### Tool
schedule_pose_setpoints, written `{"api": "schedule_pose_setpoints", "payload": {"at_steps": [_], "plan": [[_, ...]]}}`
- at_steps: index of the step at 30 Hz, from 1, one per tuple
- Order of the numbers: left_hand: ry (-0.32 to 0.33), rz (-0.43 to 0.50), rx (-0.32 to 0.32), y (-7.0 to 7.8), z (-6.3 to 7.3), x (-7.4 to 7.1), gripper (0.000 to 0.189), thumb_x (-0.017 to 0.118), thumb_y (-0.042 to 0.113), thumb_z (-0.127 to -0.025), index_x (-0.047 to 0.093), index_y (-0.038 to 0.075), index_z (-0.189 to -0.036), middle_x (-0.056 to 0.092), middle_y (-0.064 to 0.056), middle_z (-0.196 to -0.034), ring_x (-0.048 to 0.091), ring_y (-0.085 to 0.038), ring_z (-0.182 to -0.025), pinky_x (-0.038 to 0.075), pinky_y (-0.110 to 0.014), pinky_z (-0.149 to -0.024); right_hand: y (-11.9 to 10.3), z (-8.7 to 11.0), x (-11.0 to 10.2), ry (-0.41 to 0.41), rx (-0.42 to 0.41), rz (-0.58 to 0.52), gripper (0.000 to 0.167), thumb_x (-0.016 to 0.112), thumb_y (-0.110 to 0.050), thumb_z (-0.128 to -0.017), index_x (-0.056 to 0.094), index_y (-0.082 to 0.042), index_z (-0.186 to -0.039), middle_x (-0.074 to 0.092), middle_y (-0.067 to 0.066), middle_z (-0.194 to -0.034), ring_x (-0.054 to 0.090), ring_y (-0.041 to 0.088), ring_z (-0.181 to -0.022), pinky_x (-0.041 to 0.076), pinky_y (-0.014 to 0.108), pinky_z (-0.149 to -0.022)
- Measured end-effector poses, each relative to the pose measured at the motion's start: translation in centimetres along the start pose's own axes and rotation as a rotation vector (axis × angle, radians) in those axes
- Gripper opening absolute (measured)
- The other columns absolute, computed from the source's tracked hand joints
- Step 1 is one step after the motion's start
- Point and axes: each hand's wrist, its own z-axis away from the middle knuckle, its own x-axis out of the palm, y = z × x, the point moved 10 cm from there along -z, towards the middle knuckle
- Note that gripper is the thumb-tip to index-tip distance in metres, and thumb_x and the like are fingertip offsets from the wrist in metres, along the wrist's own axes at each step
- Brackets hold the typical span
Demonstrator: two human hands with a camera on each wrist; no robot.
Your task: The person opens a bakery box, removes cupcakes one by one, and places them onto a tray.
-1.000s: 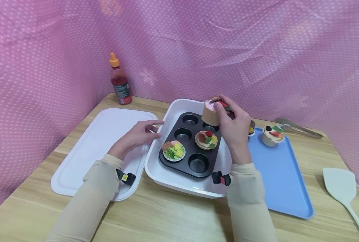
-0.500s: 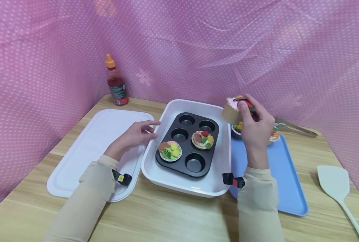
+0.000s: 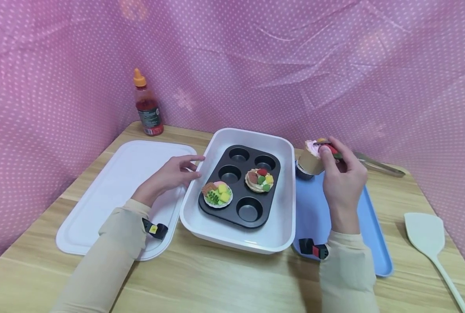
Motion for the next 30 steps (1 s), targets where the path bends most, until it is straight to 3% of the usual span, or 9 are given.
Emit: {"api": "schedule_pose_setpoints", "payload": {"at_steps": [10, 15, 20, 23, 27, 30], "plan": [[0.002, -0.014, -0.002, -0.2, -0.2, 0.1, 0.057, 0.07, 0.019, -0.095, 0.051, 0.028, -0.148, 0.061, -0.014, -0.13, 0.065, -0.026, -0.104, 0.059, -0.032, -0.077, 3.9, 0.4, -1.6, 0.025, 0.102, 0.122, 0.029, 0.072, -0.021, -0.094, 0.074, -0.017, -0.123, 0.065, -0.027, -0.093, 0.052, 0.0, -0.066, 0.04, 0.012, -0.057], [-0.006, -0.021, 0.006, -0.2, -0.3, 0.1, 0.057, 0.069, 0.019, -0.096, 0.05, 0.027, -0.149, 0.061, -0.015, -0.13, 0.066, -0.026, -0.103, 0.059, -0.031, -0.077, 5.8, 0.8, -1.6, 0.018, 0.133, 0.139, 0.031, 0.072, -0.022, -0.094, 0.074, -0.015, -0.124, 0.063, -0.029, -0.09, 0.052, 0.001, -0.068, 0.04, 0.013, -0.057], [0.004, -0.022, 0.018, -0.1, -0.1, -0.2, 0.057, 0.069, 0.017, -0.096, 0.05, 0.024, -0.149, 0.061, -0.017, -0.129, 0.066, -0.025, -0.096, 0.059, -0.031, -0.074, 7.1, 1.3, -0.9, -0.003, 0.113, 0.138, 0.031, 0.073, -0.021, -0.093, 0.073, -0.011, -0.123, 0.061, -0.031, -0.089, 0.055, -0.003, -0.069, 0.044, 0.011, -0.062], [0.003, -0.019, 0.011, -0.1, 0.0, -0.2, 0.057, 0.069, 0.018, -0.096, 0.05, 0.025, -0.149, 0.06, -0.016, -0.129, 0.065, -0.024, -0.096, 0.059, -0.031, -0.074, 7.6, 1.5, -0.5, -0.012, 0.111, 0.16, 0.032, 0.073, -0.022, -0.093, 0.073, -0.01, -0.123, 0.059, -0.029, -0.091, 0.055, -0.004, -0.071, 0.044, 0.01, -0.065], [-0.004, -0.024, -0.001, -0.1, 0.0, -0.1, 0.057, 0.068, 0.02, -0.096, 0.049, 0.027, -0.149, 0.06, -0.015, -0.13, 0.065, -0.026, -0.101, 0.059, -0.031, -0.077, 8.6, 1.7, -0.3, -0.021, 0.14, 0.184, 0.032, 0.072, -0.025, -0.094, 0.073, -0.011, -0.123, 0.065, -0.015, -0.101, 0.055, -0.003, -0.075, 0.044, 0.01, -0.066], [-0.007, -0.025, -0.004, 0.0, -0.1, 0.0, 0.057, 0.068, 0.021, -0.096, 0.049, 0.027, -0.15, 0.06, -0.014, -0.131, 0.065, -0.026, -0.103, 0.059, -0.032, -0.079, 9.2, 1.7, -0.4, -0.027, 0.161, 0.179, 0.033, 0.072, -0.025, -0.094, 0.073, -0.011, -0.123, 0.066, -0.017, -0.101, 0.054, -0.002, -0.076, 0.044, 0.011, -0.065]]}}
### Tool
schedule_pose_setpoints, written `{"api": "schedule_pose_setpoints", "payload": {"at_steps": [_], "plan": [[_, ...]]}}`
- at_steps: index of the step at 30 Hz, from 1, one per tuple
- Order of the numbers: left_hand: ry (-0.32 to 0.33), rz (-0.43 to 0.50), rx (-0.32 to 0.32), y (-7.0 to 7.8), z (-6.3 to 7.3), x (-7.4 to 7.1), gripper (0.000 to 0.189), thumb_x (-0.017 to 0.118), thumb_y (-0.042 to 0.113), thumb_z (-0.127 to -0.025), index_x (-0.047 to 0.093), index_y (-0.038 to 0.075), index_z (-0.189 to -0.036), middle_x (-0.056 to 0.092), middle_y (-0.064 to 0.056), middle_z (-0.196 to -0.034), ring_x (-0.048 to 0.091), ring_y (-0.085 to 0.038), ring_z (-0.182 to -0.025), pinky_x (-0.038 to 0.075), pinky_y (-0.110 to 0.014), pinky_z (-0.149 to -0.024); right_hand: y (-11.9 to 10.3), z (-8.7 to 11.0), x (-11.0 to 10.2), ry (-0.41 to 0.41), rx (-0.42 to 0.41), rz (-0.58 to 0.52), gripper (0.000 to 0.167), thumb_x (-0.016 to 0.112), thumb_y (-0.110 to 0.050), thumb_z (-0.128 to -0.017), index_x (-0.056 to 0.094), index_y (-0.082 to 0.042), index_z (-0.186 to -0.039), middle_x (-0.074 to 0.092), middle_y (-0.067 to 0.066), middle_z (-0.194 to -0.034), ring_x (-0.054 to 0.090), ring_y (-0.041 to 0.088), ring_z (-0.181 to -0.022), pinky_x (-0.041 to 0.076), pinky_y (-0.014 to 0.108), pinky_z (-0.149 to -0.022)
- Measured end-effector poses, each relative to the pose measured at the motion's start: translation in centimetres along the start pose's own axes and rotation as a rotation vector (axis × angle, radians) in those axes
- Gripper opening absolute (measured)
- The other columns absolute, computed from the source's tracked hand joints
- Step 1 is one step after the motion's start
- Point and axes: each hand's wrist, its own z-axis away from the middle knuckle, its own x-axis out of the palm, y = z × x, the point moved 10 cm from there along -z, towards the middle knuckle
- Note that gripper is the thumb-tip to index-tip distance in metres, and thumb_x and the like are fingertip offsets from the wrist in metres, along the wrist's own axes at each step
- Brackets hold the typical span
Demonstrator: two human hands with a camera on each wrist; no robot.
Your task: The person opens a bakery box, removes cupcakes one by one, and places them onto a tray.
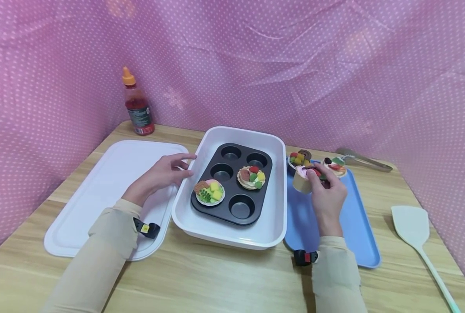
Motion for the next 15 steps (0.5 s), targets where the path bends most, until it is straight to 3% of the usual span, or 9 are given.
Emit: {"api": "schedule_pose_setpoints", "payload": {"at_steps": [6, 15], "plan": [[-0.001, 0.001, -0.003, -0.1, -0.1, -0.1, 0.057, 0.068, 0.021, -0.097, 0.049, 0.027, -0.15, 0.059, -0.014, -0.132, 0.065, -0.027, -0.106, 0.059, -0.034, -0.081, 1.0, -0.1, 0.8, -0.057, 0.016, -0.016, 0.034, 0.073, -0.023, -0.093, 0.072, -0.007, -0.123, 0.059, -0.036, -0.085, 0.055, -0.005, -0.075, 0.043, 0.012, -0.066], [-0.004, 0.004, -0.002, 0.0, -0.2, 0.1, 0.057, 0.068, 0.02, -0.097, 0.048, 0.026, -0.15, 0.059, -0.015, -0.132, 0.065, -0.027, -0.104, 0.059, -0.033, -0.08, 1.9, -0.1, 1.2, -0.091, 0.028, 0.032, 0.032, 0.07, -0.024, -0.094, 0.073, -0.01, -0.123, 0.066, -0.026, -0.098, 0.055, -0.005, -0.082, 0.042, 0.014, -0.071]]}}
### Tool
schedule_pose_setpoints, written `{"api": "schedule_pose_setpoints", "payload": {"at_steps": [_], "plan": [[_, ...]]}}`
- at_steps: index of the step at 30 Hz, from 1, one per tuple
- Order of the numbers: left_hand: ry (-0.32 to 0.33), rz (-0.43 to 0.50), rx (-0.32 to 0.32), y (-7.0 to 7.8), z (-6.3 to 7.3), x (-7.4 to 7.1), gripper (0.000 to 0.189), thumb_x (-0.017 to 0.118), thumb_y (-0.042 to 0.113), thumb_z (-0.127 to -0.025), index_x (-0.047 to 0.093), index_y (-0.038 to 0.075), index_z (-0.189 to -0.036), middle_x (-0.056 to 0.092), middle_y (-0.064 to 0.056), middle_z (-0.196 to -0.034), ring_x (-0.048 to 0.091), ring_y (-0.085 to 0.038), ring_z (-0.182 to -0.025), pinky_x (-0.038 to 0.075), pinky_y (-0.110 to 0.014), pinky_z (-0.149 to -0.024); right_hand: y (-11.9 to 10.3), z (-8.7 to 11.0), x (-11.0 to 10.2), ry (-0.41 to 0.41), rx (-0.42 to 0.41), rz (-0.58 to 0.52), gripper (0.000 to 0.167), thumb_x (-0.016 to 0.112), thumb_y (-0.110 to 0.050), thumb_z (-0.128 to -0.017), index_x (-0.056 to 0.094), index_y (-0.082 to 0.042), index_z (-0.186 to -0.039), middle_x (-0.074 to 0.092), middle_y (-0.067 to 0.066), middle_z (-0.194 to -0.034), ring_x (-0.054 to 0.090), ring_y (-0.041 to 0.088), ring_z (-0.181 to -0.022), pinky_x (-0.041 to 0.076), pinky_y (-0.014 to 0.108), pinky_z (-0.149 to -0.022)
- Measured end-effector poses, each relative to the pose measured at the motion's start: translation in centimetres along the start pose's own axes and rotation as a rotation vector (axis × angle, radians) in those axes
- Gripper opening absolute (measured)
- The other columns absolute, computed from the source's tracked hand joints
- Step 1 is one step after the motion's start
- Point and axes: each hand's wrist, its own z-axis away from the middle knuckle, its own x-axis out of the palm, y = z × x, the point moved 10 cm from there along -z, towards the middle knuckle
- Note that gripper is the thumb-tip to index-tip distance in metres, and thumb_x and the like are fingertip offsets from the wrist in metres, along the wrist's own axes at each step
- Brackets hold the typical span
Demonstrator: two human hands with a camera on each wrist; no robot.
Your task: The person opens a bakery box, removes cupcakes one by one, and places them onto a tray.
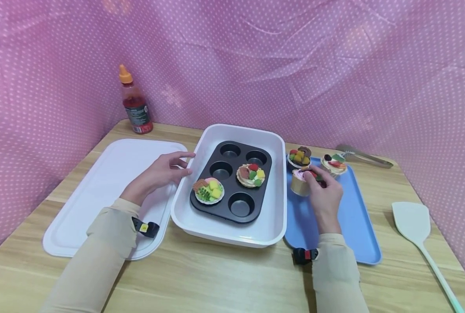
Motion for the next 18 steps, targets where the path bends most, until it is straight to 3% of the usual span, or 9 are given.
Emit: {"api": "schedule_pose_setpoints", "payload": {"at_steps": [9, 18], "plan": [[-0.006, 0.023, 0.021, 0.1, -0.2, 0.1, 0.057, 0.068, 0.018, -0.096, 0.048, 0.025, -0.15, 0.058, -0.016, -0.13, 0.066, -0.027, -0.101, 0.06, -0.033, -0.078, 0.8, 0.2, 0.6, -0.021, 0.063, 0.06, 0.034, 0.07, -0.026, -0.094, 0.073, -0.012, -0.124, 0.07, 0.003, -0.118, 0.053, -0.002, -0.086, 0.043, 0.015, -0.072], [0.0, 0.016, 0.021, 0.1, 0.0, 0.0, 0.056, 0.068, 0.019, -0.097, 0.049, 0.025, -0.149, 0.059, -0.016, -0.131, 0.066, -0.027, -0.102, 0.06, -0.035, -0.079, 1.4, 0.2, 1.1, -0.05, 0.088, 0.08, 0.036, 0.07, -0.025, -0.094, 0.071, -0.01, -0.127, 0.068, 0.013, -0.129, 0.052, -0.001, -0.096, 0.041, 0.016, -0.079]]}}
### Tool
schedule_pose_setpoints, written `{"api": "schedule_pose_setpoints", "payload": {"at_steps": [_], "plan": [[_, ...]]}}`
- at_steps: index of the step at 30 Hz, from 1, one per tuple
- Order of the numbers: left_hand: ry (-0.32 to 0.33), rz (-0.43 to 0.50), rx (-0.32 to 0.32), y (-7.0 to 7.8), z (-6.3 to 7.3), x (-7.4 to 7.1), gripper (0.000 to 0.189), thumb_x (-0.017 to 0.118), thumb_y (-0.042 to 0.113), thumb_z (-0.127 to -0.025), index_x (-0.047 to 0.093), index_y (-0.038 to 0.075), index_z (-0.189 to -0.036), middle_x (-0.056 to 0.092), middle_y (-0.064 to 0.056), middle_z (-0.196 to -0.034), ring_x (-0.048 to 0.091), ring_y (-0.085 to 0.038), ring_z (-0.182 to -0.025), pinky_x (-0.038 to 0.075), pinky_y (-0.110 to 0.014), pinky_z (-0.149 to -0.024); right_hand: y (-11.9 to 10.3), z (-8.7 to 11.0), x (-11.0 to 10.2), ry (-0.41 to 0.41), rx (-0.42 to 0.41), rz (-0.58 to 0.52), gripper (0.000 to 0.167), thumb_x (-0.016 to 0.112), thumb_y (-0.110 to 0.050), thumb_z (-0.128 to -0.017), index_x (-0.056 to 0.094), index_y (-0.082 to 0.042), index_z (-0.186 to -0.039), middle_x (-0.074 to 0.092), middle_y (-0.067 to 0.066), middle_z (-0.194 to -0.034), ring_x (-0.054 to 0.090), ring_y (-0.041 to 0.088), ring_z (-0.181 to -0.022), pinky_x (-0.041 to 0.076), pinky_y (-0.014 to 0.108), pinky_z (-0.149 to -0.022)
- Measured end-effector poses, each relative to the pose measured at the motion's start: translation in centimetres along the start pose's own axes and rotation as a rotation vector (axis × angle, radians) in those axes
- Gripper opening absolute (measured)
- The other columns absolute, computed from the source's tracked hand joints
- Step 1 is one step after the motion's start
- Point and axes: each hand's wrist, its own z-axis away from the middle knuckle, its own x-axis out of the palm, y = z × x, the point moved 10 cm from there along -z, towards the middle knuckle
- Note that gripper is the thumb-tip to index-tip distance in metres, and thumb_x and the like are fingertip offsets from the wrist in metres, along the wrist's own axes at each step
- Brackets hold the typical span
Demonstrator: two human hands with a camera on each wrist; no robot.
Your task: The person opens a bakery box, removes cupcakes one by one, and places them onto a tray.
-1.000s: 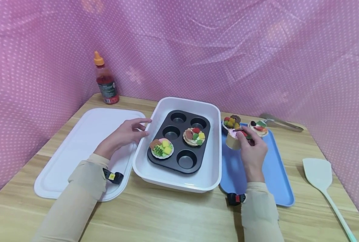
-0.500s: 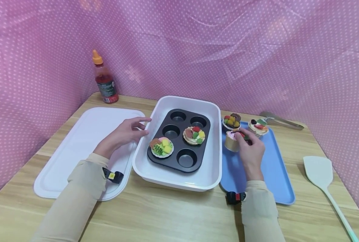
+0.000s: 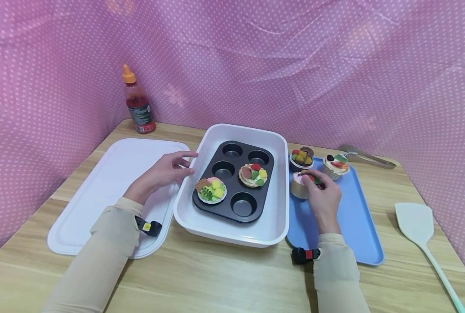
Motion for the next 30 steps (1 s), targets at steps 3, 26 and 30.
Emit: {"api": "schedule_pose_setpoints", "payload": {"at_steps": [3, 26, 30], "plan": [[0.0, 0.005, 0.0, 0.1, 0.04, 0.04, 0.056, 0.068, 0.019, -0.097, 0.049, 0.025, -0.149, 0.059, -0.016, -0.131, 0.066, -0.028, -0.102, 0.06, -0.036, -0.08, 0.11, -0.06, 0.02, -0.004, 0.013, 0.004, 0.037, 0.071, -0.026, -0.094, 0.07, -0.011, -0.127, 0.067, 0.012, -0.13, 0.052, 0.001, -0.097, 0.041, 0.017, -0.079], [-0.008, -0.009, -0.007, -0.13, 0.2, 0.1, 0.056, 0.067, 0.021, -0.098, 0.047, 0.026, -0.15, 0.06, -0.015, -0.131, 0.066, -0.029, -0.106, 0.06, -0.035, -0.081, 0.14, 0.03, 0.07, -0.039, 0.023, -0.023, 0.039, 0.079, -0.023, -0.087, 0.073, -0.007, -0.121, 0.072, -0.005, -0.107, 0.055, -0.001, -0.094, 0.044, 0.013, -0.077], [-0.008, -0.009, -0.014, -0.09, 0.29, 0.08, 0.056, 0.067, 0.021, -0.098, 0.047, 0.027, -0.15, 0.06, -0.015, -0.131, 0.065, -0.028, -0.106, 0.06, -0.034, -0.081, 0.33, 0.04, 0.04, -0.056, 0.051, 0.007, 0.044, 0.08, -0.034, -0.086, 0.073, -0.008, -0.12, 0.07, -0.007, -0.103, 0.054, -0.001, -0.093, 0.046, 0.011, -0.071]]}}
